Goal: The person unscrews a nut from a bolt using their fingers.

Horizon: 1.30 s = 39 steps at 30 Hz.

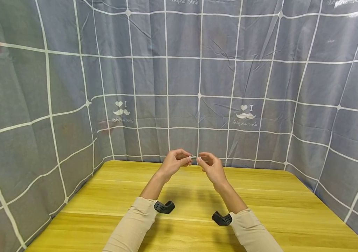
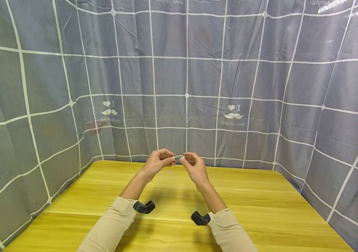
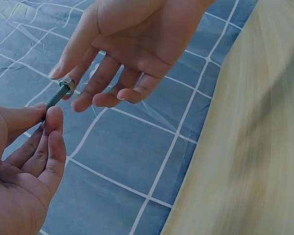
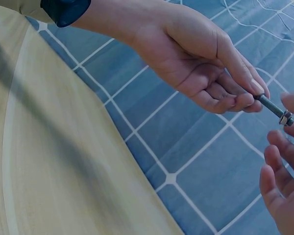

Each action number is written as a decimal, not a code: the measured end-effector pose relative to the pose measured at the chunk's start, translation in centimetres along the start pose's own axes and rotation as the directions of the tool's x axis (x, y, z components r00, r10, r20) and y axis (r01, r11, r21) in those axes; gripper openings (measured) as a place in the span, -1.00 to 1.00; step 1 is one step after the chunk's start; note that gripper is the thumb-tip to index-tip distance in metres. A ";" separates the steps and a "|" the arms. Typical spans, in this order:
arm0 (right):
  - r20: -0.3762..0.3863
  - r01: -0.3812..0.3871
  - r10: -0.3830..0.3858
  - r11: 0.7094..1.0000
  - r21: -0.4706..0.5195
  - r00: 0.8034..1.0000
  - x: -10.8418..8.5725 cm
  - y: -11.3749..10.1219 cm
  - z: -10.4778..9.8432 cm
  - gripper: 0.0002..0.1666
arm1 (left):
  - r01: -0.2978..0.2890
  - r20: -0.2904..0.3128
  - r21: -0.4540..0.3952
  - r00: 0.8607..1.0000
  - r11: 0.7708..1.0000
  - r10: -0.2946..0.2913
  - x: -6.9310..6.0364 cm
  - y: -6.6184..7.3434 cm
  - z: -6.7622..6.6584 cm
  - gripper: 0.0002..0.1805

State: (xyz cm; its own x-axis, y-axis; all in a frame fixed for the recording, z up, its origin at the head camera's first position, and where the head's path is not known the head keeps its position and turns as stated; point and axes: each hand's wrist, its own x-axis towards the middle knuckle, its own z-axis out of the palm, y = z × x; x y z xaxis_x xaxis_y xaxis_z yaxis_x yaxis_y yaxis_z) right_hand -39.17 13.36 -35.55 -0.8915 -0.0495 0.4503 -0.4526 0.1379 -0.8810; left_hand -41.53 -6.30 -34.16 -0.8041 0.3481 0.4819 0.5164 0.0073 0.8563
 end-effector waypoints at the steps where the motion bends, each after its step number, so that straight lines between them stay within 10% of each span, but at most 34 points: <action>1: -0.003 -0.005 0.005 1.000 -0.007 1.000 0.0 0.0 0.0 -0.60 | -0.001 0.000 0.001 1.000 1.000 0.001 0.0 0.0 0.0 -0.76; 26: -0.029 0.072 -0.072 0.997 0.008 0.997 0.1 0.1 -0.1 -0.71 | 0.002 -0.004 0.015 1.000 1.000 -0.002 -0.5 1.5 0.3 -0.79; 39: -0.032 0.038 -0.038 0.999 0.018 0.999 0.2 0.3 -0.1 -0.71 | -0.003 -0.001 -0.008 1.000 1.000 0.003 0.1 0.0 -0.1 -0.76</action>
State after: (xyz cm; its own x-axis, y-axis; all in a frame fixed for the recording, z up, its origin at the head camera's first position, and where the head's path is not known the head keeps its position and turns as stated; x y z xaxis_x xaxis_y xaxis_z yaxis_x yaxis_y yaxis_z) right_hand -39.43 13.49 -35.71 -0.8727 -0.0228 0.4877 -0.4867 0.1181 -0.8655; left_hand -41.67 -6.34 -34.10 -0.8028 0.3475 0.4845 0.5164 -0.0011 0.8564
